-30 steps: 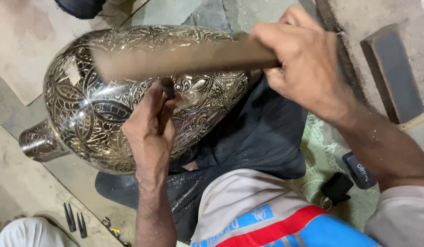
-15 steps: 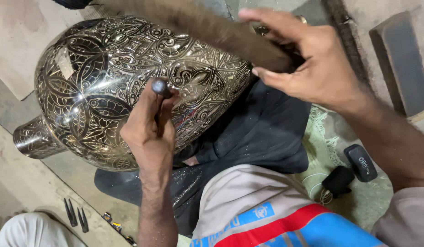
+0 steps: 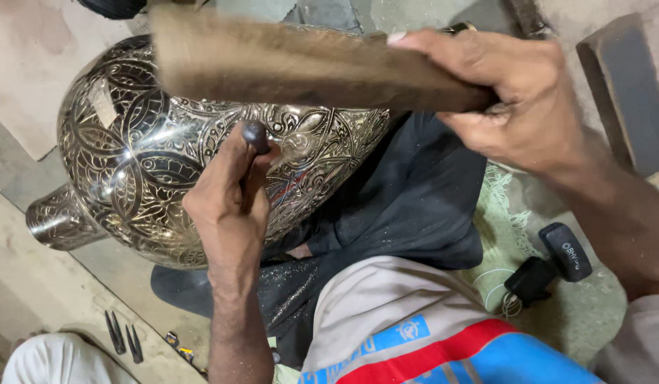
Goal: The person sits cross-legged and uses a chisel and wooden mallet to engrave intricate floral patterns into a large metal vase. The person repeatedly taps the chisel to carve details and occasionally rotates the vase to access different areas.
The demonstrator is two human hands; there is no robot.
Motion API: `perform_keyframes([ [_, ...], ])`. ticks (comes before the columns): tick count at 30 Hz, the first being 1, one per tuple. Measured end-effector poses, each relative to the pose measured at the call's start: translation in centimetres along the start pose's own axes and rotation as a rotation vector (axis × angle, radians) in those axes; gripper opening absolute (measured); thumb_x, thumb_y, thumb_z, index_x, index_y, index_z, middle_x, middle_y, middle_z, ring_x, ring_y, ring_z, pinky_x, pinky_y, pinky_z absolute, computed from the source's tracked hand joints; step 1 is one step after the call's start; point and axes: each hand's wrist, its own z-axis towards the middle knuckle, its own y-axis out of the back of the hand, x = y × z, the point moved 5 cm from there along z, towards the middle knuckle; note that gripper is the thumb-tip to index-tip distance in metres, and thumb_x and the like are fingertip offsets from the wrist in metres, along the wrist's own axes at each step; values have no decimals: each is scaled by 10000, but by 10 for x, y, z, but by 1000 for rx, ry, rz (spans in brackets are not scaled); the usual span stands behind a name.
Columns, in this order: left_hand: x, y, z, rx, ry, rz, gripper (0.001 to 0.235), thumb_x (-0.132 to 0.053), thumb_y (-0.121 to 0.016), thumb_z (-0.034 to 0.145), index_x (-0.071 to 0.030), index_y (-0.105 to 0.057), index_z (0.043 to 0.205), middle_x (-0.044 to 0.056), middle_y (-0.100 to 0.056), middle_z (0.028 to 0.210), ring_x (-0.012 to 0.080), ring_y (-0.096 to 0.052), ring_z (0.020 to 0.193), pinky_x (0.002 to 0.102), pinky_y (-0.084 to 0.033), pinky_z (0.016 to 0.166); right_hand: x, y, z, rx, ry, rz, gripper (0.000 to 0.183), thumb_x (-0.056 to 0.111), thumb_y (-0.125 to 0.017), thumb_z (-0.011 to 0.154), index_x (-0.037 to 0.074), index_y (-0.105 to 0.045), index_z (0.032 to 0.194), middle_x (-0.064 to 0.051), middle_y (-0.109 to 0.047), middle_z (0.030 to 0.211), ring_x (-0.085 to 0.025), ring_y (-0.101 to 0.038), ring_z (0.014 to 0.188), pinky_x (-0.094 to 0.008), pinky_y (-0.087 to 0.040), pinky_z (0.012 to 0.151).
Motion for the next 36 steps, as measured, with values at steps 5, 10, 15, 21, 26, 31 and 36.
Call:
perform_keyframes([
  [5,4,2,-1,2,-35,69,503,199,-660,926,28,-595,1395,166,-748,1168,222,-766,1091,279,-636,912,-24,-8,-18,-28,-114,223,573,-127,-671,810,91,-622,1337,-85,-689,973,-195,-601,680,-307,-457,600],
  [10,7,5,1,50,-2,21,567,219,-619,873,-2,-595,1395,155,-747,1159,190,-778,1032,259,-650,871,-21,-6,-25,-32,-80,73,632,-120,-694,767,77,-641,1365,-117,-713,1025,-199,-657,806,-329,-530,693],
  [15,6,8,5,88,-17,53,591,188,-638,861,-59,-607,1397,116,-760,1102,157,-782,976,258,-640,795,-15,-7,-27,-7,-107,-72,626,-102,-730,757,91,-687,1352,-124,-733,1046,-173,-671,856,-314,-542,745],
  [21,2,10,8,88,-49,74,551,141,-686,892,-92,-629,1388,101,-763,1070,119,-762,881,233,-604,669,-25,-8,-36,7,-213,-36,572,-79,-728,803,113,-669,1338,-132,-741,1052,-161,-666,860,-294,-533,762],
  [26,0,14,10,112,-15,44,558,142,-693,872,-93,-639,1376,96,-762,1007,113,-728,769,251,-561,614,-36,-14,-48,21,-236,-42,563,-93,-716,828,102,-719,1356,-113,-745,948,-153,-652,703,-284,-507,622],
  [31,-1,14,11,128,-23,75,564,142,-693,868,-99,-635,1375,100,-762,1007,130,-758,848,258,-582,655,-39,-15,-52,-34,-176,17,612,-75,-699,851,174,-698,1410,-59,-743,976,-114,-635,660,-261,-479,576],
  [36,3,15,11,152,-46,47,586,149,-661,853,-98,-643,1384,114,-766,1098,163,-770,924,253,-650,747,-34,-24,-52,57,-158,-93,570,-78,-708,835,179,-704,1344,-99,-785,1042,-151,-675,680,-284,-504,547],
])
